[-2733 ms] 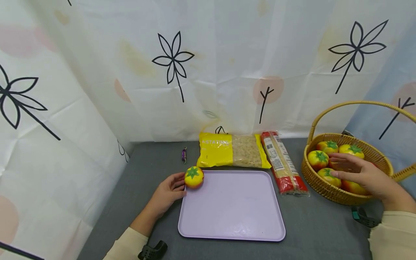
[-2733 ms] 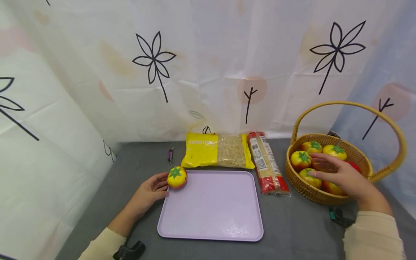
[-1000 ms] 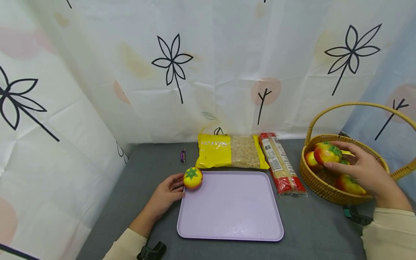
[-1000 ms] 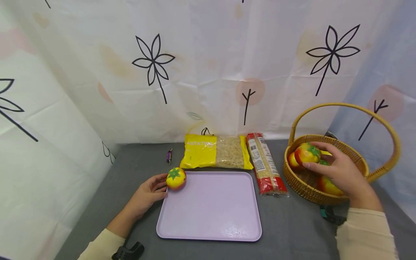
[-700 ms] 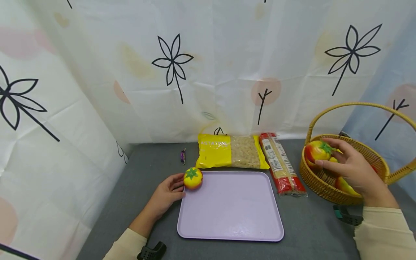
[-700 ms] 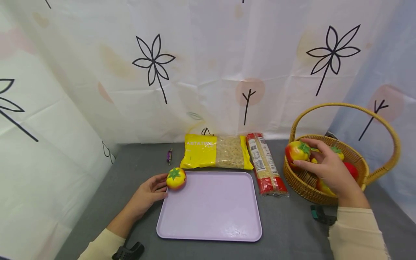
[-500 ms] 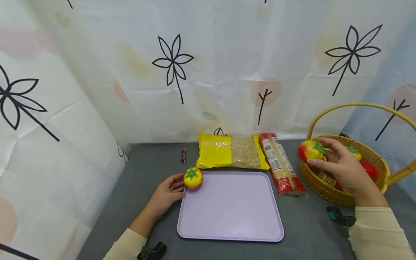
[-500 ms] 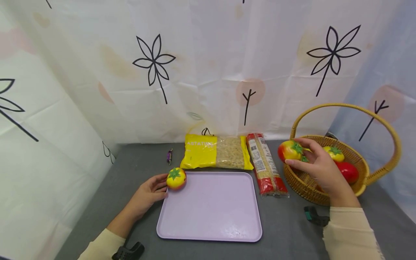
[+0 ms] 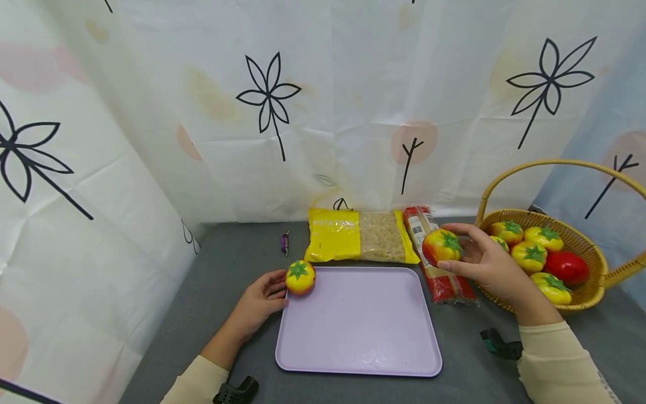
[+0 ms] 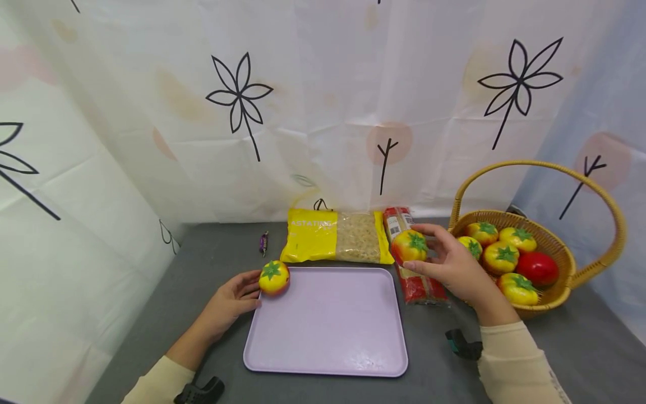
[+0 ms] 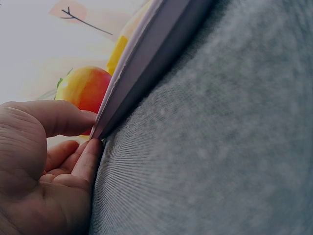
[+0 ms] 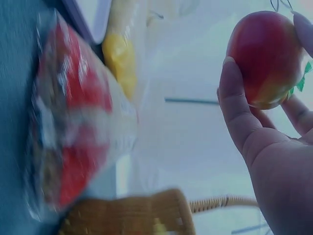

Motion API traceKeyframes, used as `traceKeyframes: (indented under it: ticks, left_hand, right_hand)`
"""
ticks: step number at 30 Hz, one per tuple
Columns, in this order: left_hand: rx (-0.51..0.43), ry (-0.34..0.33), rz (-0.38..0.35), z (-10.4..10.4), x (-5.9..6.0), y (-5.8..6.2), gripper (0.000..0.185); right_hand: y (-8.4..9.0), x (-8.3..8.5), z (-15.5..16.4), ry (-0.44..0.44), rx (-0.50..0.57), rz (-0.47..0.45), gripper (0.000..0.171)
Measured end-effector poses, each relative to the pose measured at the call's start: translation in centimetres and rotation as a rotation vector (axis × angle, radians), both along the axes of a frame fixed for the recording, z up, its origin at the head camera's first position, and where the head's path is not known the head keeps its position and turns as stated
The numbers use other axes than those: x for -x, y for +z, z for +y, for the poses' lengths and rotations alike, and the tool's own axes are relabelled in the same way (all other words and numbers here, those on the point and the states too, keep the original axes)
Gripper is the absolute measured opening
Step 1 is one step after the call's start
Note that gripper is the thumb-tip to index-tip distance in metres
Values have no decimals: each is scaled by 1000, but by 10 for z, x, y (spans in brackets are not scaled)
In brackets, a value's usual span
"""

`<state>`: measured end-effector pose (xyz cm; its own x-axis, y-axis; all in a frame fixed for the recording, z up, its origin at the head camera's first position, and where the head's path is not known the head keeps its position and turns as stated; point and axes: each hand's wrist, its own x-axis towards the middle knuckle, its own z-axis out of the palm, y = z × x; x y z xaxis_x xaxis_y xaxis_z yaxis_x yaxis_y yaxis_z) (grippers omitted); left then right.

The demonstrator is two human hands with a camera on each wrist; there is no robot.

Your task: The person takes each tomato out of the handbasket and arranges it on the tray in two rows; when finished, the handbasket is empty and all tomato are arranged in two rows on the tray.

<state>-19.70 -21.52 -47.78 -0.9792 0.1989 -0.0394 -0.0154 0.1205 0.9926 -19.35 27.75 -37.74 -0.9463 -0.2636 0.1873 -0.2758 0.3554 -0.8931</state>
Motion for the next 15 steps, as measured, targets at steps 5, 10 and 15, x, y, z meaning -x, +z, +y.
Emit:
traceKeyframes:
  ticks: [5,10,15]
  left_hand:
    - [2,2,3,0,0,0,72]
    - [3,7,2,1,-1,1,71]
    - [5,8,3,2,-1,1,71]
  right_hand:
    - [-4,-2,-22,91,33,-15,77]
    - [-9,-2,-41,169,46,-22,75]
    - [-14,-1,-55,228,57,-50,72]
